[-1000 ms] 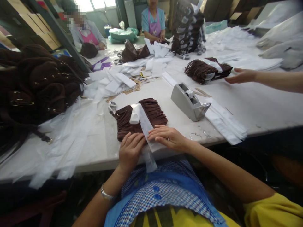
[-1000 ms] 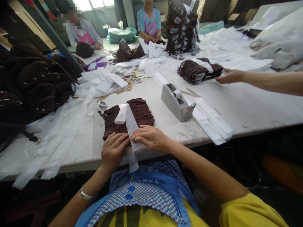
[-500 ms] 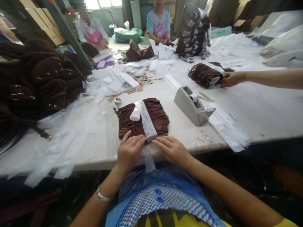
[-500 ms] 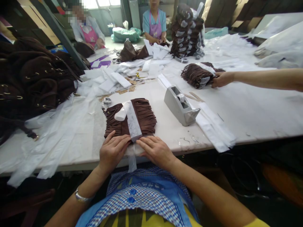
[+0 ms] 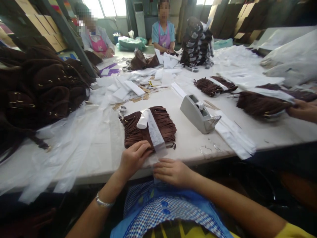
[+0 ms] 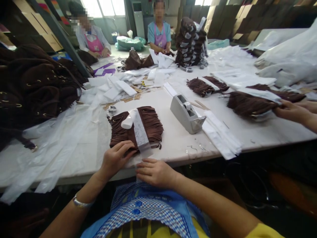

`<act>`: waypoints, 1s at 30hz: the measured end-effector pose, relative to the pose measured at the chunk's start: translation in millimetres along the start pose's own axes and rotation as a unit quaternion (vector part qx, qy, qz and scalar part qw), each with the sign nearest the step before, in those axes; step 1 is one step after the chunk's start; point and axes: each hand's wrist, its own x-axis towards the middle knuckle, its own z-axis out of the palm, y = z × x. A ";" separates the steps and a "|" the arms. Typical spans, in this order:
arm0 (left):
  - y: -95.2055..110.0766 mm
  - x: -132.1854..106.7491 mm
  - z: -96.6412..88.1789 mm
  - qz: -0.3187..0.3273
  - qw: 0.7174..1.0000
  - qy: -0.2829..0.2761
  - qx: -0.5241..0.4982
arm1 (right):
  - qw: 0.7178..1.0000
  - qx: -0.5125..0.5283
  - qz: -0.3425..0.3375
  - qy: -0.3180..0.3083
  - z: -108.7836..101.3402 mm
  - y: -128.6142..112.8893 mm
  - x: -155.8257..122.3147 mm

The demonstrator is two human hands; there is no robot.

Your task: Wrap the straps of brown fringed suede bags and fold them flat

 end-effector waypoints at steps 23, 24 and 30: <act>-1.8 2.5 -1.9 -0.115 0.986 0.024 -0.115 | 0.969 -0.069 0.216 0.102 -57.3 72.9 20.8; -0.8 6.1 -4.0 -0.167 0.974 0.041 -0.146 | 0.972 -0.088 0.206 0.068 -53.7 88.3 28.8; -2.6 35.7 -11.2 -0.375 0.896 0.075 -0.227 | 0.979 -0.140 0.116 -0.091 -54.0 140.5 63.2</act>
